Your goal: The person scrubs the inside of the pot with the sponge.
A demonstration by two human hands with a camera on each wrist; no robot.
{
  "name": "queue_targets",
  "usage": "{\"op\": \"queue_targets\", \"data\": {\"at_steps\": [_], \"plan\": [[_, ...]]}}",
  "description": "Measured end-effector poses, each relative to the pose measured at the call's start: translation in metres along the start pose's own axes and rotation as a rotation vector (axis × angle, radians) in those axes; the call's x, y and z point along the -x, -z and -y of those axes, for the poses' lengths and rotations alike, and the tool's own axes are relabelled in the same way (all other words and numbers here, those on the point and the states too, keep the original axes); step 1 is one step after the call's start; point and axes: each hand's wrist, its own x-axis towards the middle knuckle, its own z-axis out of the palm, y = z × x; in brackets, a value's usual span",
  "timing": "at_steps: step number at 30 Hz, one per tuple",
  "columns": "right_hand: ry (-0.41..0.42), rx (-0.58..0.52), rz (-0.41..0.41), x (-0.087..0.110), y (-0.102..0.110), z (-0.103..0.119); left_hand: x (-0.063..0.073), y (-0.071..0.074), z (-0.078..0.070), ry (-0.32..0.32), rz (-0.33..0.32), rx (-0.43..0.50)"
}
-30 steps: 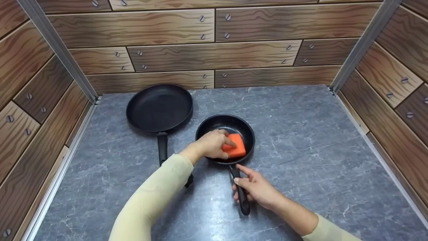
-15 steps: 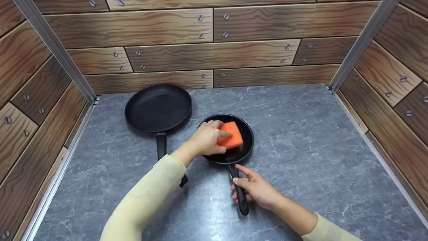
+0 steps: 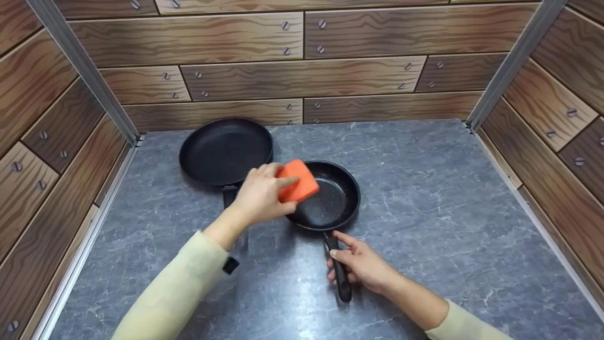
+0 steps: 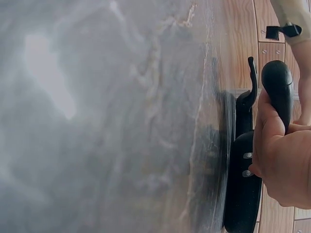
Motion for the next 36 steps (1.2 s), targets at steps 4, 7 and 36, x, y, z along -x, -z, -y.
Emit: {"op": "queue_targets", "data": {"at_steps": [4,7,36], "plan": [[0.01,0.004,0.003,0.0,0.0,0.001,0.018,0.011,0.01,0.041,-0.073,-0.004],[0.012,0.008,0.003,0.0,0.0,0.001,0.031,0.018,0.018,0.082,-0.106,-0.012],[-0.019,0.014,0.005,0.001,0.002,0.001,0.152,0.022,0.109,0.457,-0.271,0.002]]}}
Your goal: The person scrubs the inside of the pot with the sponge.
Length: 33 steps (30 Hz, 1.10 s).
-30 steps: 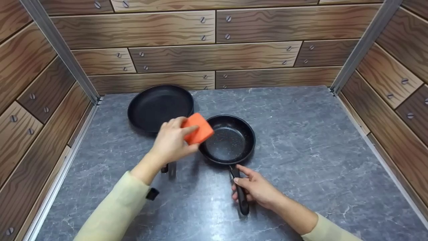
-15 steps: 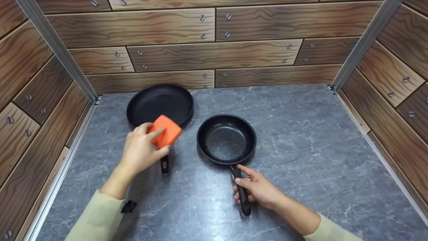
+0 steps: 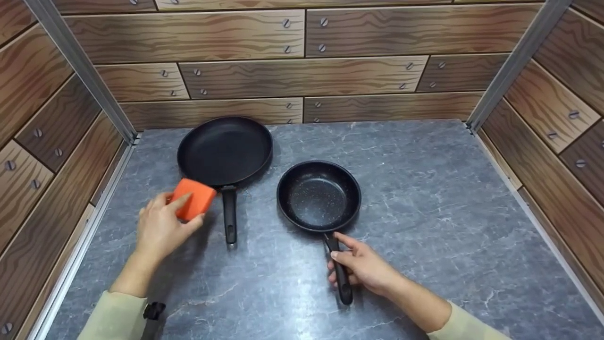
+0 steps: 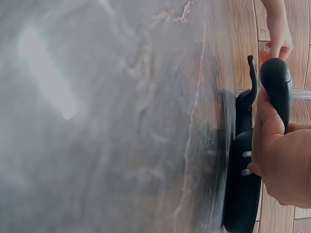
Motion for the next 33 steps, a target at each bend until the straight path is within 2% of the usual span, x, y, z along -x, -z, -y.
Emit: {"op": "queue_targets", "data": {"at_steps": [6,14,22,28,33], "plan": [[0.004,-0.001,0.004,-0.001,0.002,0.002,0.007,-0.011,0.01,0.093,0.105,-0.034],[0.001,-0.002,0.003,-0.003,0.003,0.003,0.009,-0.022,0.019,0.133,0.21,-0.025],[-0.004,0.0,-0.004,-0.003,0.005,0.002,0.013,-0.033,0.021,0.148,0.246,-0.033],[0.003,-0.001,-0.004,-0.003,0.005,0.002,0.011,-0.035,0.022,0.128,0.254,-0.037],[0.005,0.001,0.003,-0.002,0.006,0.003,0.011,-0.034,0.021,0.127,0.289,-0.041]]}}
